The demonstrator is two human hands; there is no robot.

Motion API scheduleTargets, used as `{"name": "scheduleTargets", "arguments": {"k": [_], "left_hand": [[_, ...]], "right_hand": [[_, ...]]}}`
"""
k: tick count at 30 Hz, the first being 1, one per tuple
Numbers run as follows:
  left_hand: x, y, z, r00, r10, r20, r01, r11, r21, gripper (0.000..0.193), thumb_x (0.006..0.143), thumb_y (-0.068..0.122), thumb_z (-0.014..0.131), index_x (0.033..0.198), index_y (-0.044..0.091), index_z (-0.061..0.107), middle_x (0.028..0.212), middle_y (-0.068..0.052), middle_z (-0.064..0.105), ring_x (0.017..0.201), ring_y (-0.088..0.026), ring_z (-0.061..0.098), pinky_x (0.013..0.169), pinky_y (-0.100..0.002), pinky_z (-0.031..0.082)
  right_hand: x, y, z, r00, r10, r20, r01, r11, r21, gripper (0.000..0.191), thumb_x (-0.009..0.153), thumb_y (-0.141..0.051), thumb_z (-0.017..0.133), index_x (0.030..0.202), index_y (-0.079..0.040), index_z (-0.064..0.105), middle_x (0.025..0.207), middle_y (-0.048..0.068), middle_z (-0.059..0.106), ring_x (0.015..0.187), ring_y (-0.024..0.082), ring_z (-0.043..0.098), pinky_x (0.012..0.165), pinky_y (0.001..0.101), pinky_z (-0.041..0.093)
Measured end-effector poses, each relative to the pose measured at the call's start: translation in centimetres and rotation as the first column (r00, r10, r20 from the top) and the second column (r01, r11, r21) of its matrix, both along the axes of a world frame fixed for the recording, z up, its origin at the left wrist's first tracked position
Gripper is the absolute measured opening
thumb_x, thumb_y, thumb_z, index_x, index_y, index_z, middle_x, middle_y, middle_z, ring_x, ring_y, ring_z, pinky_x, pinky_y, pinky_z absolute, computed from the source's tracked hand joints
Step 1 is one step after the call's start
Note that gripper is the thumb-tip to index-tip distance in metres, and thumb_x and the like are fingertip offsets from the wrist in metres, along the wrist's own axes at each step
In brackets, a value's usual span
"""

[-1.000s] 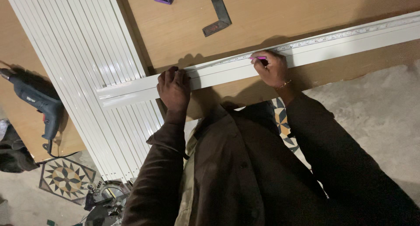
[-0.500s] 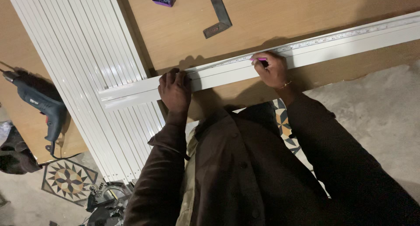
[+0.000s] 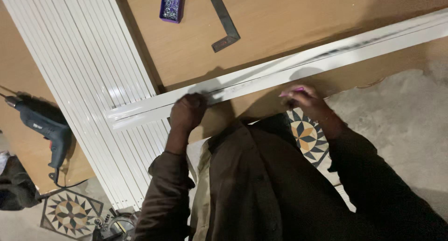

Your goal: The person measures and marks white PVC panel strips on a workbench. They align an L-square and steel ruler against the strips, use a tape measure, and draw pencil marks and lines along the panel edges, repositioning the strips between measurements.

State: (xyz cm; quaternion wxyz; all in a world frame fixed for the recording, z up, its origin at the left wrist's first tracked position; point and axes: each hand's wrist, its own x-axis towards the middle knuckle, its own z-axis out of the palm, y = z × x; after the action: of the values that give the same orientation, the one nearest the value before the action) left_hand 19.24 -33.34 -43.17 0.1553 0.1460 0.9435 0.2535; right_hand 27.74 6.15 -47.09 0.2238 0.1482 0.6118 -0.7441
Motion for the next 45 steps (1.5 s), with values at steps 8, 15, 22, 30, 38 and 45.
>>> {"name": "scheduleTargets", "arguments": {"k": [8,15,22,30,38,45], "left_hand": [[4.0,1.7,1.7,0.729,-0.191,0.658,0.217,0.975,0.043,0.040,0.094,0.044,0.061,0.116,0.013,0.072,0.102,-0.015,0.076,0.096,-0.035,0.073,0.084,-0.045,0.056],[3.5,3.3,1.2,0.815,-0.225,0.534,0.218,0.973,0.078,0.063,0.076,0.048,0.076,0.128,0.014,0.063,0.113,-0.012,0.073,0.106,-0.035,0.070,0.090,-0.047,0.053],[-1.8,3.0,3.6,0.921,-0.109,0.373,0.126,0.992,-0.022,0.060,0.081,0.053,0.077,0.130,0.021,0.064,0.119,-0.016,0.069,0.108,-0.037,0.069,0.091,-0.048,0.055],[-11.9,4.1,-1.9,0.985,-0.010,-0.170,-0.055,0.927,-0.371,0.040,0.091,0.020,0.062,0.129,0.007,0.063,0.136,-0.011,0.055,0.123,-0.036,0.052,0.086,-0.050,0.056],[-12.7,11.4,-3.6,0.774,-0.240,-0.586,0.166,0.970,-0.177,0.046,0.090,0.025,0.059,0.133,0.008,0.061,0.132,-0.010,0.058,0.124,-0.034,0.053,0.101,-0.054,0.044],[-14.0,15.0,-3.7,0.915,-0.225,-0.335,0.178,0.970,-0.165,0.036,0.096,0.022,0.055,0.129,0.009,0.062,0.121,-0.015,0.061,0.105,-0.039,0.058,0.086,-0.050,0.049]], "right_hand": [[5.3,-0.7,2.0,0.845,-0.470,0.253,0.517,0.601,-0.609,0.038,0.105,-0.017,0.050,0.139,-0.002,0.058,0.141,0.014,0.063,0.119,0.022,0.069,0.088,0.0378,0.055],[5.8,-1.8,2.1,0.905,-0.373,0.206,0.413,0.649,-0.639,0.046,0.110,-0.011,0.062,0.153,0.003,0.051,0.144,0.019,0.058,0.102,0.027,0.068,0.082,0.0367,0.054],[5.4,-3.4,3.6,0.988,-0.146,0.053,0.148,0.988,-0.033,0.050,0.096,-0.012,0.066,0.141,0.005,0.053,0.134,0.017,0.066,0.107,0.023,0.069,0.093,0.0349,0.058],[2.0,-0.3,5.4,0.992,0.062,0.111,-0.117,0.793,0.598,0.044,0.095,-0.020,0.067,0.137,-0.005,0.061,0.127,0.015,0.070,0.109,0.023,0.070,0.087,0.0351,0.058],[2.2,2.5,7.1,0.959,0.269,-0.087,-0.035,0.417,0.908,0.041,0.103,-0.026,0.066,0.141,-0.011,0.061,0.122,0.014,0.073,0.110,0.029,0.072,0.094,0.0385,0.057],[-4.8,5.0,7.0,0.779,0.627,0.017,-0.056,0.043,0.998,0.095,0.068,-0.031,0.082,0.150,-0.005,0.042,0.151,0.020,0.047,0.140,0.037,0.044,0.113,0.0528,0.030]]}}
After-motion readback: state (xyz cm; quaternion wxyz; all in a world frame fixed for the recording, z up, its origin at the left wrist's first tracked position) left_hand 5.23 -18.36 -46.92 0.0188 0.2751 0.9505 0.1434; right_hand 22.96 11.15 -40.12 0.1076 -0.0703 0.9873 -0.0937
